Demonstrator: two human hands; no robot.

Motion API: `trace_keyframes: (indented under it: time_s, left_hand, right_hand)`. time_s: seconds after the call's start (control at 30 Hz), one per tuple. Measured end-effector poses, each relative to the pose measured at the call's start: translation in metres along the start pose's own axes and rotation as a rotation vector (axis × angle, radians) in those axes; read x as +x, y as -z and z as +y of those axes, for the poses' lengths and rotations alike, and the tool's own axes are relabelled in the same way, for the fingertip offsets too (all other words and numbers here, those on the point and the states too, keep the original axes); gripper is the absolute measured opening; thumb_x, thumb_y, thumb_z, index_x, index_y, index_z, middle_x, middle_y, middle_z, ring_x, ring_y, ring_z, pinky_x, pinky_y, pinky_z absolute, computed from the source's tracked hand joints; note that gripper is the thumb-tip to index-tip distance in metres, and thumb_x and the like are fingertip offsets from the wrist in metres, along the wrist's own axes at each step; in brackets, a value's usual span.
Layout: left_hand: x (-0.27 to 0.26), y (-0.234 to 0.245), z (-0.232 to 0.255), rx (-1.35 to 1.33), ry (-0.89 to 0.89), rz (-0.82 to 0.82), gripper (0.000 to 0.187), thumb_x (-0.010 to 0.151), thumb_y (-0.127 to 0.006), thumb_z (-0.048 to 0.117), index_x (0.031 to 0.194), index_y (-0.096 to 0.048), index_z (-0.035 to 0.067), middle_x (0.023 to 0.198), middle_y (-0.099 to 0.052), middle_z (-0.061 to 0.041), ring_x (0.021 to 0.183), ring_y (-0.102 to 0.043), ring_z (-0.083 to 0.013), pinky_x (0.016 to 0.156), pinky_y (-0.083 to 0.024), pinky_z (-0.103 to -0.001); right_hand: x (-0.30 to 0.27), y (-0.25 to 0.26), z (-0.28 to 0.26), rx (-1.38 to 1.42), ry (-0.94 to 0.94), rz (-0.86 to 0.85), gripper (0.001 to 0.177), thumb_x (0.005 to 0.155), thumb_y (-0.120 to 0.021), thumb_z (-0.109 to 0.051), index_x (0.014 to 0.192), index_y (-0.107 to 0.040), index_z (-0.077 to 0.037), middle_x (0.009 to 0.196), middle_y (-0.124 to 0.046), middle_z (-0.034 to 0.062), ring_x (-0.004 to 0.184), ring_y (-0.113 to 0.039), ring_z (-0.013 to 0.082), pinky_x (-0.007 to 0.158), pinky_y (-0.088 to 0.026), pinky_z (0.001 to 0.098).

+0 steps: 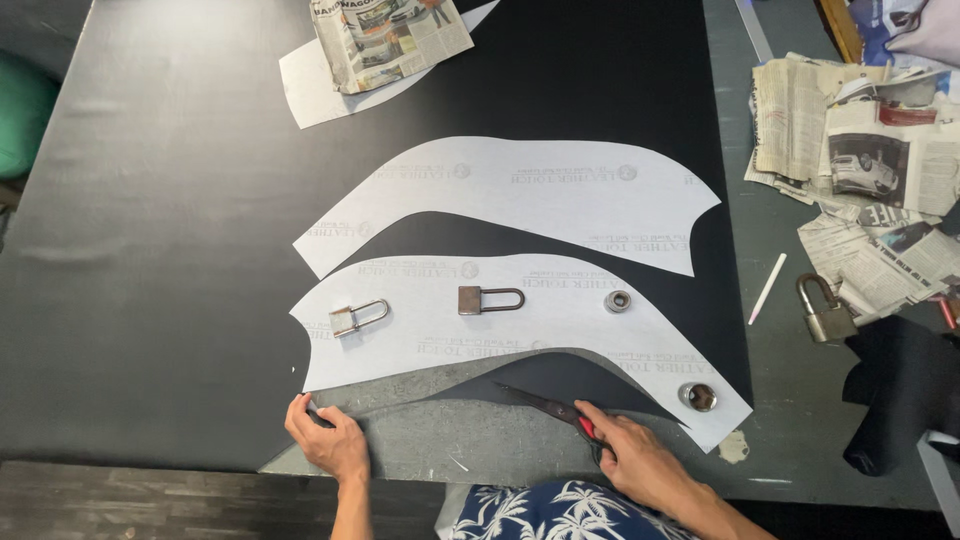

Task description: The person cuts a piece of black material along the edge of a paper pattern using shears, holding the fabric and pattern down by hand and with weights.

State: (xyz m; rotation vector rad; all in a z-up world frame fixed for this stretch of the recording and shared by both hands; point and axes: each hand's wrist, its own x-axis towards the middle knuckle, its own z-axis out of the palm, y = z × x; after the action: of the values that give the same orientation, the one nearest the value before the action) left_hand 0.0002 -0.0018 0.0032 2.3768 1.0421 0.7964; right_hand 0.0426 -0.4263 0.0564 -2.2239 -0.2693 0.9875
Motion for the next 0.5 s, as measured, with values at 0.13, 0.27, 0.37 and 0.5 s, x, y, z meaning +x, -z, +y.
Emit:
trace_keyframes:
  time_s: [0.13,0.27,0.37,0.5]
  left_hand:
    - [0.005,0.006,-0.004,-0.074,-0.052,0.012,0.032,0.095,-0.051,0.001,0.126,-0.058,-0.003,0.135,-0.056,-0.019,0.126,-0.057,-0.0365,0.107,-0.046,-0.045]
    - [0.015,0.019,-0.015,-0.15,-0.11,-0.049,0.033,0.09,-0.055,-0.004,0.122,-0.061,-0.004,0.13,-0.061,-0.019,0.125,-0.058,-0.0362,0.11,-0.045,-0.044]
    - [0.027,0.033,-0.024,-0.245,-0.029,-0.157,0.034,0.089,-0.056,-0.004,0.122,-0.063,-0.002,0.13,-0.064,-0.017,0.125,-0.06,-0.0324,0.11,-0.045,-0.041]
    - [0.044,0.051,-0.032,-0.321,0.095,-0.258,0.033,0.089,-0.055,-0.005,0.12,-0.065,0.0,0.128,-0.066,-0.013,0.122,-0.064,-0.0285,0.106,-0.048,-0.037]
  right_hand:
    - [-0.007,0.018,-0.022,0.162,-0.165,-0.135,0.073,0.083,-0.063,0.003,0.149,-0.048,-0.023,0.097,-0.07,0.0083,0.088,-0.07,0.0205,0.083,-0.057,0.0352]
    - [-0.015,0.038,-0.047,0.379,-0.032,-0.216,0.077,0.078,-0.066,0.007,0.15,-0.053,-0.019,0.086,-0.069,0.0074,0.077,-0.063,0.0168,0.076,-0.055,0.0334]
    - [-0.005,0.026,-0.08,0.483,0.036,-0.29,0.077,0.076,-0.068,0.006,0.149,-0.054,-0.013,0.089,-0.074,0.0048,0.082,-0.072,0.0136,0.084,-0.057,0.0298]
    - [0.038,-0.025,-0.132,0.549,-0.042,-0.486,0.072,0.073,-0.083,-0.003,0.142,-0.061,-0.008,0.081,-0.071,0.0036,0.077,-0.069,0.0124,0.077,-0.058,0.0284]
